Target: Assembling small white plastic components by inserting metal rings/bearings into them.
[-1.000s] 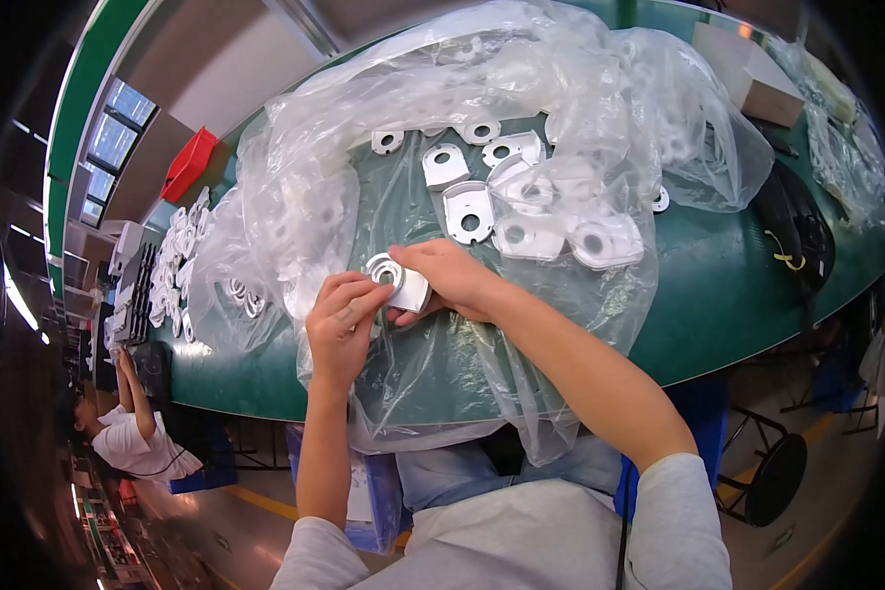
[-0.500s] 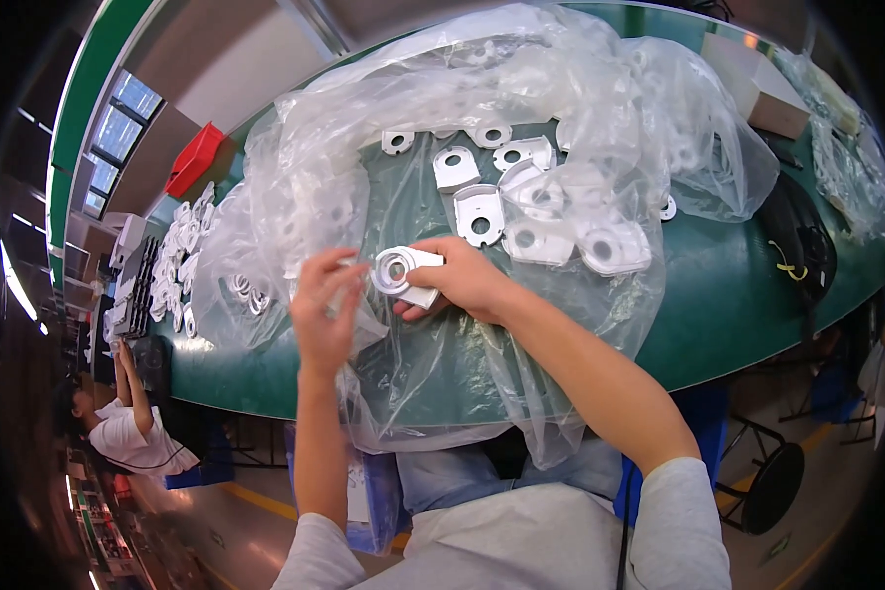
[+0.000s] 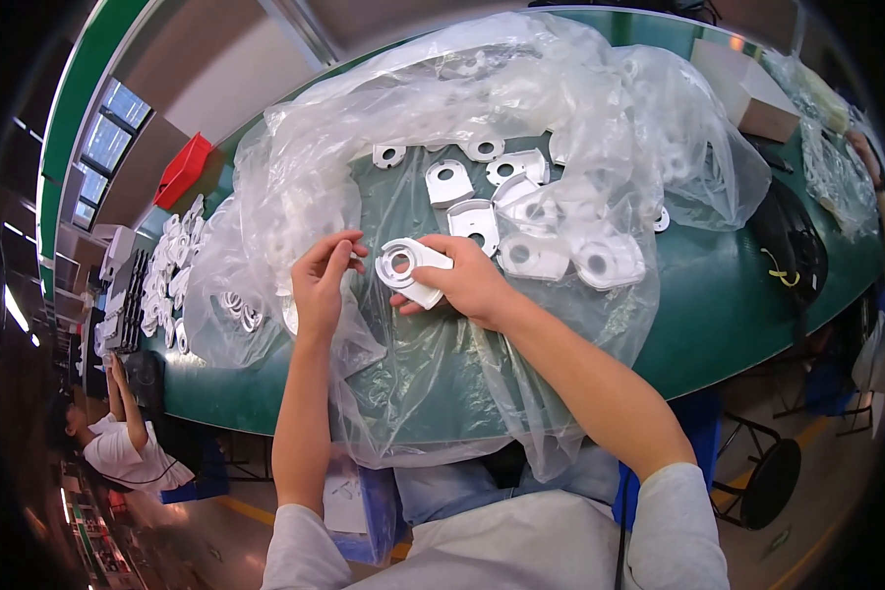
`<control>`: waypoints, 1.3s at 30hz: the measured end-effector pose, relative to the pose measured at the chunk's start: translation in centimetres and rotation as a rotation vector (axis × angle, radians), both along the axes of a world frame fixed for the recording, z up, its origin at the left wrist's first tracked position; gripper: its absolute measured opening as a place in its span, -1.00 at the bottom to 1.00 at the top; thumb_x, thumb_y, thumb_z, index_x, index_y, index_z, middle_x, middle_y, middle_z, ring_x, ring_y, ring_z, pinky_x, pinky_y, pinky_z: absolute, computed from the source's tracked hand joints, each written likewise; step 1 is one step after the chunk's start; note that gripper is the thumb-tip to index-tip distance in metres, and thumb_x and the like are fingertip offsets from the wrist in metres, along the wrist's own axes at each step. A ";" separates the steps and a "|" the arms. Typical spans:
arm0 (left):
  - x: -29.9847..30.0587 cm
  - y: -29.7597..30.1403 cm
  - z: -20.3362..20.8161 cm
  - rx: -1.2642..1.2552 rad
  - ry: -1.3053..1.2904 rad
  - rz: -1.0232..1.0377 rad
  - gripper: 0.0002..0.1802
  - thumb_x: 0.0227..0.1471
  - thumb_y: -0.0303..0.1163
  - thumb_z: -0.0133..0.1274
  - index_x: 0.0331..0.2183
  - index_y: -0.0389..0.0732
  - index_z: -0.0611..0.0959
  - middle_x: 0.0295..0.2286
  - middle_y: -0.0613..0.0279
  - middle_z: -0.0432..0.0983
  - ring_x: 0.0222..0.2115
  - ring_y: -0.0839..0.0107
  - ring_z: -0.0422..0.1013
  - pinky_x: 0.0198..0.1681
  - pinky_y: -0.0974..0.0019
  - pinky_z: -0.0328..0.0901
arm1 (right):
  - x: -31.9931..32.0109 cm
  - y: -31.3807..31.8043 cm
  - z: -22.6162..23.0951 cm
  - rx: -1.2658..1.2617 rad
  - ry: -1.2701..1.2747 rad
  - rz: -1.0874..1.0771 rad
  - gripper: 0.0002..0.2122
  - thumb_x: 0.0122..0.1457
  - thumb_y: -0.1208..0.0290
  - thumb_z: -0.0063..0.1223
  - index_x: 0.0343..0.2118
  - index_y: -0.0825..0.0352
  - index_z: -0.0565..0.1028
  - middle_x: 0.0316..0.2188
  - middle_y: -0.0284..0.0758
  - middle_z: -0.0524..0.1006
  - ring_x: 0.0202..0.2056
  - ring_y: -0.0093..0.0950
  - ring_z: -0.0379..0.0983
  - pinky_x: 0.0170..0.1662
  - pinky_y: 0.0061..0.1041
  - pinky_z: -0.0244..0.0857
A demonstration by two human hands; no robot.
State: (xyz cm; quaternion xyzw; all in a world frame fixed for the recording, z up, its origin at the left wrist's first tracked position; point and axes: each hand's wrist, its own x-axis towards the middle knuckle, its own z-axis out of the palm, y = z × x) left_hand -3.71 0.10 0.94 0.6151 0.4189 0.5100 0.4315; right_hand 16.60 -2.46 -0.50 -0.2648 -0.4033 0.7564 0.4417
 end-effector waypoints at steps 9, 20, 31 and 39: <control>0.3 -0.5 -0.3 -0.141 0.042 -0.155 -0.78 0.00 -0.53 0.05 -0.24 -0.37 0.58 -0.43 0.28 0.51 -0.49 0.59 0.36 -0.42 0.52 0.25 | -0.4 0.0 -0.1 0.056 0.003 -0.084 -0.78 0.11 0.59 -0.09 -0.16 0.45 0.35 -0.23 -0.24 0.47 -0.25 -0.43 0.50 -0.18 -0.52 0.42; 1.1 -1.3 0.6 -0.098 -0.033 -0.153 -0.80 -0.03 -0.56 0.07 -0.27 -0.37 0.61 -0.39 0.22 0.55 -0.43 0.55 0.43 -0.40 0.49 0.32 | -0.8 0.2 -2.5 0.368 -0.331 -0.072 -0.75 0.17 0.58 -0.13 -0.08 0.38 0.29 -0.21 -0.39 0.40 -0.19 -0.67 0.33 -0.10 -0.63 0.20; 2.1 -1.9 0.2 -0.150 -0.120 -0.049 -0.81 -0.03 -0.57 0.07 -0.29 -0.41 0.61 -0.44 0.13 0.56 -0.53 0.50 0.45 -0.47 0.48 0.36 | -0.8 -0.6 0.0 0.182 -0.157 -0.033 -0.79 0.18 0.42 -0.09 -0.16 0.34 0.28 -0.32 -0.31 0.47 -0.43 -0.57 0.45 -0.57 -0.59 0.40; 2.1 -2.4 0.5 -0.170 -0.115 -0.050 -0.84 -0.02 -0.59 0.04 -0.31 -0.43 0.59 -0.44 0.11 0.56 -0.51 0.47 0.49 -0.46 0.51 0.37 | -0.8 -0.9 0.5 0.200 -0.217 -0.028 -0.82 0.20 0.38 -0.09 -0.21 0.33 0.30 -0.40 -0.33 0.47 -0.51 -0.60 0.44 -0.60 -0.63 0.34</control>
